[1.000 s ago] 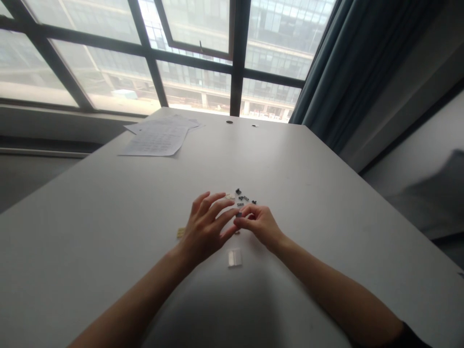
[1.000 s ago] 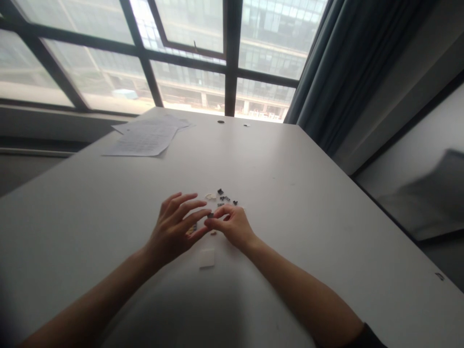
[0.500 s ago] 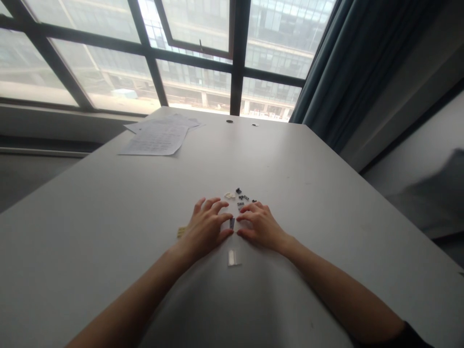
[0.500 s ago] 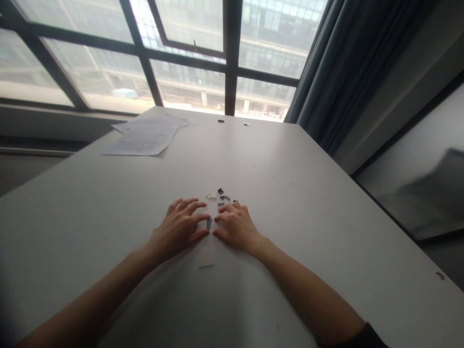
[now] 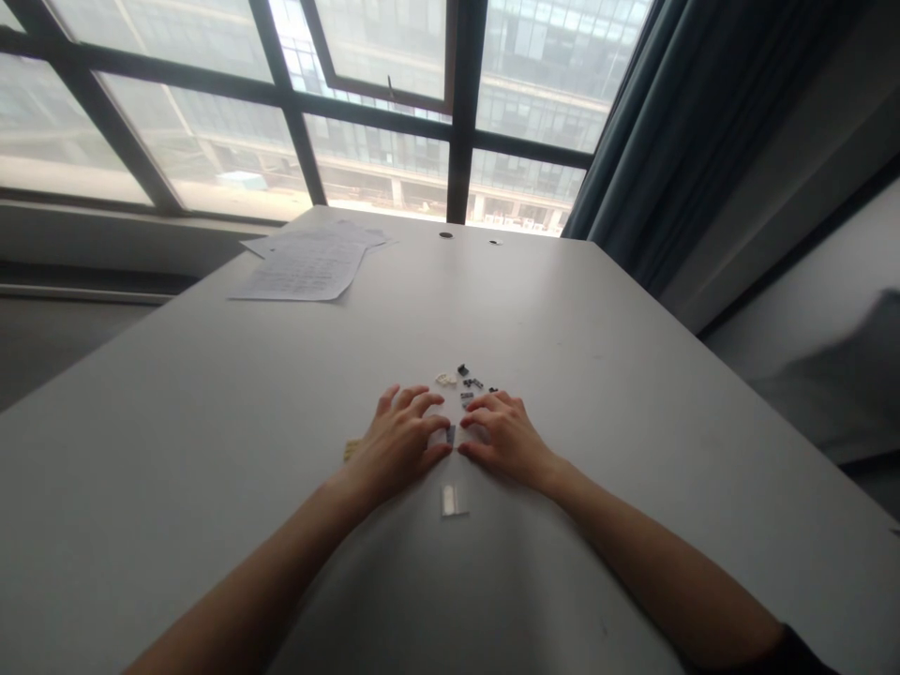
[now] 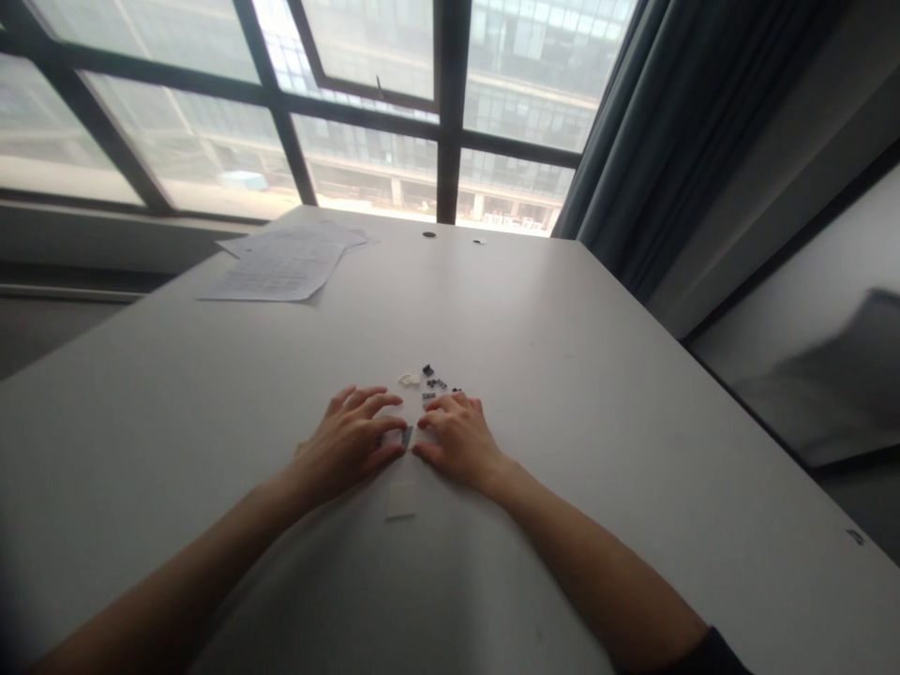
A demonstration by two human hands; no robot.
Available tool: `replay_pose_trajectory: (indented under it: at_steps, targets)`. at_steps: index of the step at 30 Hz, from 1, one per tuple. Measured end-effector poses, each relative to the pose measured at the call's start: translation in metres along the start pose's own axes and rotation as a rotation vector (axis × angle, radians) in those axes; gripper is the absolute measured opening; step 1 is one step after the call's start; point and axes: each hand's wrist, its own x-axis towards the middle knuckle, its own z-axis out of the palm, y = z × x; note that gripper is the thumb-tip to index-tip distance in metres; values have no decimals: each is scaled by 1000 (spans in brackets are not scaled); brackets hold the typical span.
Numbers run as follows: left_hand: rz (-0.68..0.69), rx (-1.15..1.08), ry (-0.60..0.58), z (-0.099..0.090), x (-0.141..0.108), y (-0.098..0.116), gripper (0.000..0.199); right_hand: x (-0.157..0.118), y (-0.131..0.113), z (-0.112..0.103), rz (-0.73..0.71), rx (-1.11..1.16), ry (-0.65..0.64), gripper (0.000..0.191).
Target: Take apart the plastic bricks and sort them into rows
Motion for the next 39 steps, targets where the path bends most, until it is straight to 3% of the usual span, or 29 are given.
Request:
replay_pose_trajectory:
  at_steps: [28, 35, 39]
  targets:
    - [14, -45, 37, 2, 1, -2, 21, 0, -4, -1, 0, 36, 14, 28]
    - [-39, -79, 245, -22, 5, -12, 21, 7, 16, -24, 165, 5, 226, 18]
    - [-115, -82, 386, -33, 6, -19, 18, 10, 31, -26, 275, -79, 235, 11]
